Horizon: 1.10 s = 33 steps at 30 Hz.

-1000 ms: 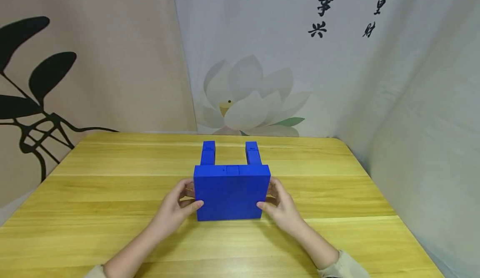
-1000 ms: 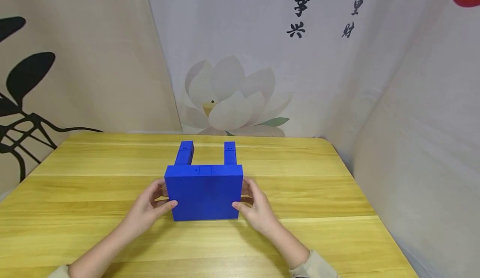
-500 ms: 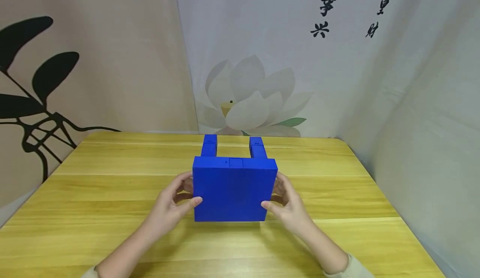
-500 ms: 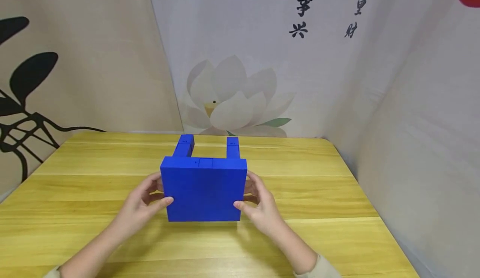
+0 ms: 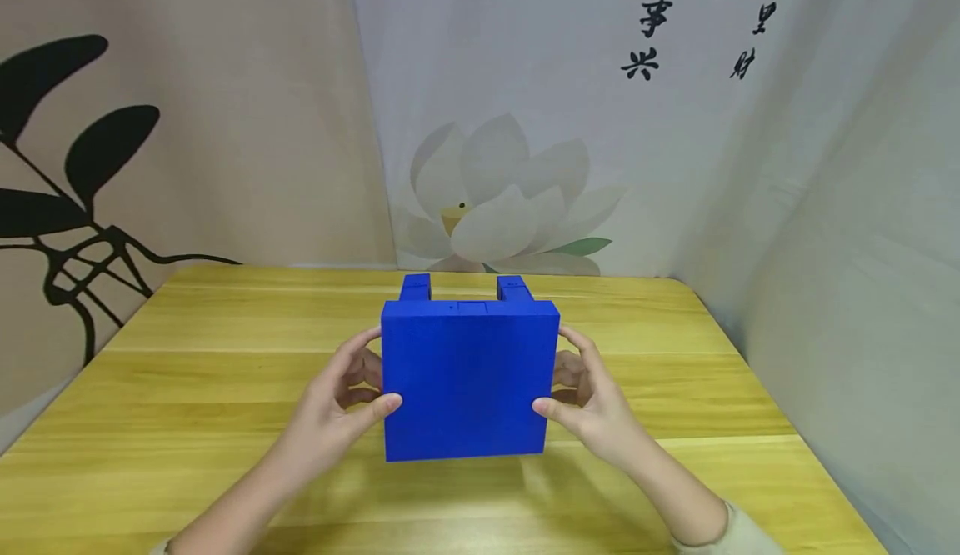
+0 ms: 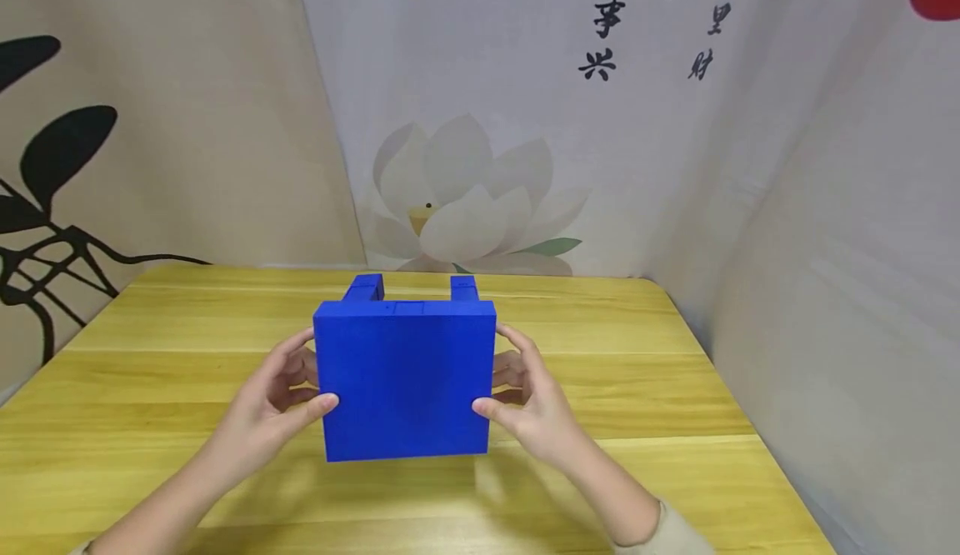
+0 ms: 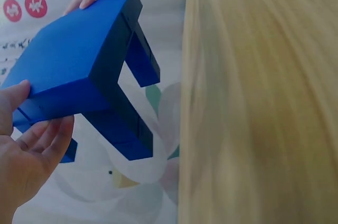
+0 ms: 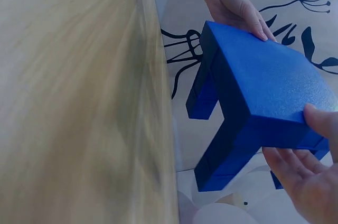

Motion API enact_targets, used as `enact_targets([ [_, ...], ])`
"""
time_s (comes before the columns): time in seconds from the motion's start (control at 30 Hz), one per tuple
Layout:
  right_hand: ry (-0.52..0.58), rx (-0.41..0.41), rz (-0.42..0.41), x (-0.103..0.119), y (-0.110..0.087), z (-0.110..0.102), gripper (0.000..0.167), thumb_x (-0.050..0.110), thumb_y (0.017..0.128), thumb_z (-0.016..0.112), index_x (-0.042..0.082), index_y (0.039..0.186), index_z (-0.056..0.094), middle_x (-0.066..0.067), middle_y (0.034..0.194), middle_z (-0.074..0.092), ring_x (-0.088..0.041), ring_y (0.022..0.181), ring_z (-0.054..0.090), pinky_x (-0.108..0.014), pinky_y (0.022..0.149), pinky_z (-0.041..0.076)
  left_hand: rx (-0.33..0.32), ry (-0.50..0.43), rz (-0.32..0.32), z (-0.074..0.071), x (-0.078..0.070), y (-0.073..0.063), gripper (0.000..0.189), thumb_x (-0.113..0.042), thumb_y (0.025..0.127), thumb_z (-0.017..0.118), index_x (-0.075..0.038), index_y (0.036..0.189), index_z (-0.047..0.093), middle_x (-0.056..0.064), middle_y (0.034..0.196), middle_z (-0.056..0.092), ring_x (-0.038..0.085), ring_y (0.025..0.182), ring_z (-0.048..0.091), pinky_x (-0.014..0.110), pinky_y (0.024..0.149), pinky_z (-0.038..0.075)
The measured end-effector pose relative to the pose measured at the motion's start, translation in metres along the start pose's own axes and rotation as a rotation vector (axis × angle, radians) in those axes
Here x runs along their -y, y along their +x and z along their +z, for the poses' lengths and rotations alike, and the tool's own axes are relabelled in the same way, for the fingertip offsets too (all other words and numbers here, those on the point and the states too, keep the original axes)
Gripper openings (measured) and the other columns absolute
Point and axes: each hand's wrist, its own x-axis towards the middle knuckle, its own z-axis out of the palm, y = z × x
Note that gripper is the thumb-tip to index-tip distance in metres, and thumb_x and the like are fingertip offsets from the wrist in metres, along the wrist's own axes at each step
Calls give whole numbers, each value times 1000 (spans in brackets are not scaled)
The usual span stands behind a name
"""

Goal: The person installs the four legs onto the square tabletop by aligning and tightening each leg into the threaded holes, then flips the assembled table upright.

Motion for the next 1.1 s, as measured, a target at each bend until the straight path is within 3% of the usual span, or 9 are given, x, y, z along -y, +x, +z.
enact_targets([
  [0.17, 39, 36, 42, 11, 6, -6, 80, -9, 85, 66, 12, 149, 23, -14, 105, 63, -25, 90, 65, -42, 77, 55, 35, -28, -20, -7, -12, 5, 73, 9, 82, 69, -10, 145, 38, 8, 87, 59, 19, 78, 61, 30, 69, 55],
  [0.37, 121, 70, 110, 24, 16, -14, 80, -8, 84, 66, 8, 148, 21, -18, 101, 61, -27, 86, 65, -40, 75, 55, 61, -55, -89, -13, -24, 15, 70, 5, 85, 68, -4, 145, 35, 12, 86, 57, 17, 78, 59, 28, 65, 55],
  [0.6, 197, 85, 302, 36, 30, -23, 83, -2, 86, 67, 13, 151, 17, -20, 100, 62, -31, 85, 67, -47, 71, 56, 107, -134, -251, -17, -34, 33, 71, -2, 88, 68, -6, 148, 31, 18, 85, 57, 24, 71, 62, 41, 64, 57],
  [0.8, 249, 88, 432, 38, 41, -29, 84, 4, 88, 68, 16, 152, 16, -22, 102, 60, -35, 86, 67, -51, 74, 55, 129, -233, -410, -19, -36, 46, 73, -4, 89, 67, -9, 150, 29, 19, 88, 59, 26, 70, 63, 40, 67, 57],
  [1.1, 340, 106, 570, 37, 52, -34, 86, 4, 89, 66, 18, 153, 11, -28, 113, 56, -34, 92, 64, -52, 76, 54, 154, -284, -572, -20, -34, 60, 75, -14, 89, 69, -14, 151, 28, 14, 84, 57, 23, 70, 61, 39, 69, 56],
])
